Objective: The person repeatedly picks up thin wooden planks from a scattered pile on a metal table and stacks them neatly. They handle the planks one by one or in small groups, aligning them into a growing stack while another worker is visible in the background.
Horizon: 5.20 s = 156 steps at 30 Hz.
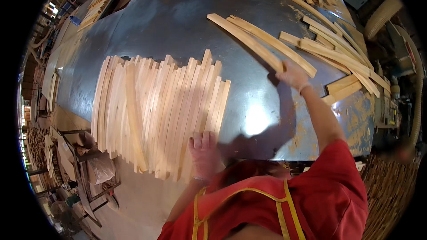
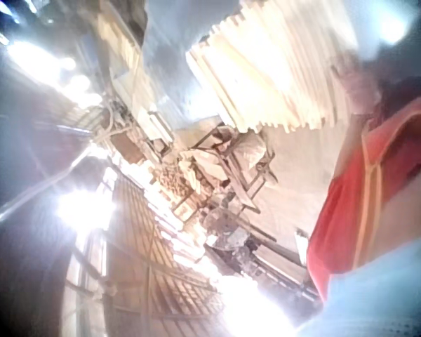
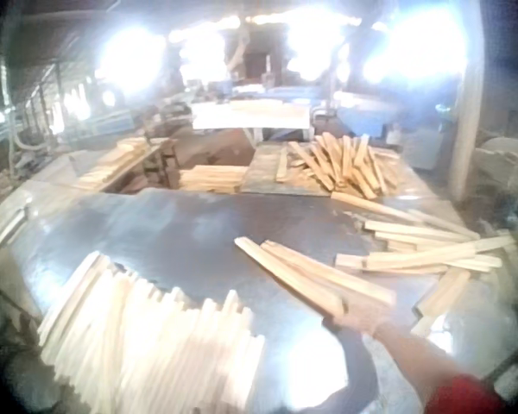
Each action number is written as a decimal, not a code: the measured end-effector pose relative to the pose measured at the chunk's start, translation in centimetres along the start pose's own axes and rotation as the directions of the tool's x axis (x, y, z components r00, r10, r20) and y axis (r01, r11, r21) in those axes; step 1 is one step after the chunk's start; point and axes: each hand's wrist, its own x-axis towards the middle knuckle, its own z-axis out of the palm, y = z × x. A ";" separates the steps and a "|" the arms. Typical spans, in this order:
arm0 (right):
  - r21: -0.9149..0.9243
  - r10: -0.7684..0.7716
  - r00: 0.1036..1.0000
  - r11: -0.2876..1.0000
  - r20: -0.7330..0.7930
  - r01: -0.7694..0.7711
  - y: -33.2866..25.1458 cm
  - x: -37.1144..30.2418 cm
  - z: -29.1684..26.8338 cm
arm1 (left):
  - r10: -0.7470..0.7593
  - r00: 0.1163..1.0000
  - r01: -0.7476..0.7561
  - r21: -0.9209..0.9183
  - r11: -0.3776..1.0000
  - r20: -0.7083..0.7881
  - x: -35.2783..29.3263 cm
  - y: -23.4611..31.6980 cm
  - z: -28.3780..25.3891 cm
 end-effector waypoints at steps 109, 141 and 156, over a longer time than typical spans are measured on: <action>0.385 0.092 0.914 0.887 0.395 -0.255 -8.7 -17.3 9.0 | 0.173 0.805 0.593 -0.753 -0.286 0.568 2.3 1.6 -4.9; 0.206 0.069 0.922 0.966 0.380 -0.157 -5.2 -14.9 8.8 | -0.019 0.857 0.414 -0.709 -0.570 0.516 3.2 -3.2 -1.2; 0.795 0.122 0.941 0.507 0.316 -0.333 -6.4 -26.0 11.6 | 0.441 0.897 -0.359 -0.603 0.713 -0.013 -1.3 9.6 -5.5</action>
